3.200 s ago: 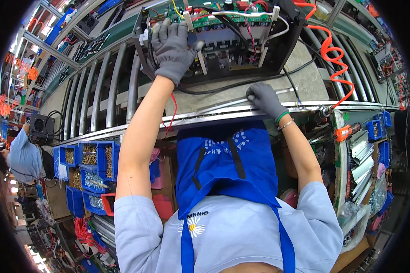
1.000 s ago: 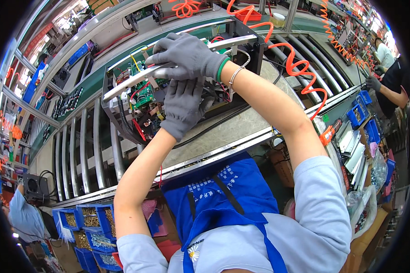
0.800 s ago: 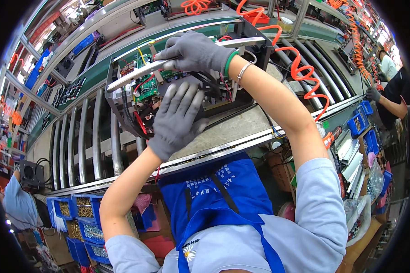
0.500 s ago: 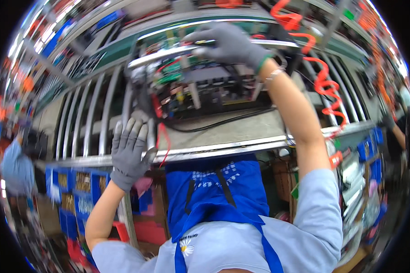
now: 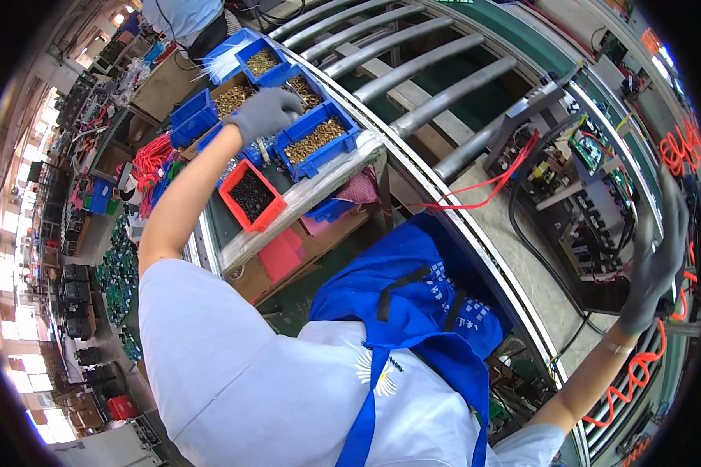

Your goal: The person assembles electronic components on a circuit board, using a screwdriver to secure parts and a pneumatic tool to tighten screws. They then sort small electronic modules from a plastic bag, handling them one by one.

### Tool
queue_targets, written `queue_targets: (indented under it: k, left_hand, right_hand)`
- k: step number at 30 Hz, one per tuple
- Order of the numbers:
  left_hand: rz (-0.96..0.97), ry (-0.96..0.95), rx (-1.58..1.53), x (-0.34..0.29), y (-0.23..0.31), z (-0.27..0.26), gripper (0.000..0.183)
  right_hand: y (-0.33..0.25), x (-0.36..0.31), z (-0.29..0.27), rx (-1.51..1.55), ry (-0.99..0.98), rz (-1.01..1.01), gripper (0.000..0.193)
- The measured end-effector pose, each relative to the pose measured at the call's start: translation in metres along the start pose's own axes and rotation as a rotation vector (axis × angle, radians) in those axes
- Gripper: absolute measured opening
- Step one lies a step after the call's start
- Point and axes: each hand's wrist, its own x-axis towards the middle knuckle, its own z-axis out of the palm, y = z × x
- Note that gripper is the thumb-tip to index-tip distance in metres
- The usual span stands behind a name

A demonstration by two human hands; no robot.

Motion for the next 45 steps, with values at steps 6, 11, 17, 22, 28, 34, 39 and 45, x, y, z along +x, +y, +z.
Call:
queue_targets:
  k: [6, 11, 17, 22, 28, 34, 39, 45]
  left_hand:
    - [-0.274, 0.015, 0.226, 0.042, -0.041, 0.018, 0.03]
    - [-0.286, -0.161, 0.504, 0.078, -0.058, 0.046, 0.039]
    - [-0.181, -0.189, 0.307, 0.088, -0.077, 0.031, 0.024]
    - [-0.276, -0.167, -0.042, 0.091, -0.089, 0.004, 0.023]
    - [-0.458, -0.004, -0.711, 0.07, -0.105, -0.006, 0.024]
    - [-0.147, -0.214, -1.363, 0.068, -0.049, -0.01, 0.038]
    - [0.128, -0.797, -0.943, 0.047, 0.183, 0.031, 0.033]
    - [0.415, -1.315, -1.014, 0.034, 0.297, 0.098, 0.049]
  right_hand:
    - [-0.082, -0.079, 0.031, 0.304, -0.055, 0.193, 0.049]
    - [-0.123, -0.131, 0.048, 0.454, 0.016, 0.549, 0.05]
    - [-0.124, -0.169, 0.036, 0.398, 0.002, 0.724, 0.052]
    - [-0.116, -0.166, 0.033, 0.357, 0.012, 0.692, 0.047]
    - [-0.129, -0.145, 0.047, 0.387, 0.017, 0.636, 0.044]
    - [-0.128, -0.141, 0.046, 0.456, -0.032, 0.726, 0.039]
    - [-0.136, -0.11, 0.067, 0.704, -0.198, 0.564, 0.039]
    - [-0.128, -0.121, 0.063, 0.696, -0.388, 0.374, 0.03]
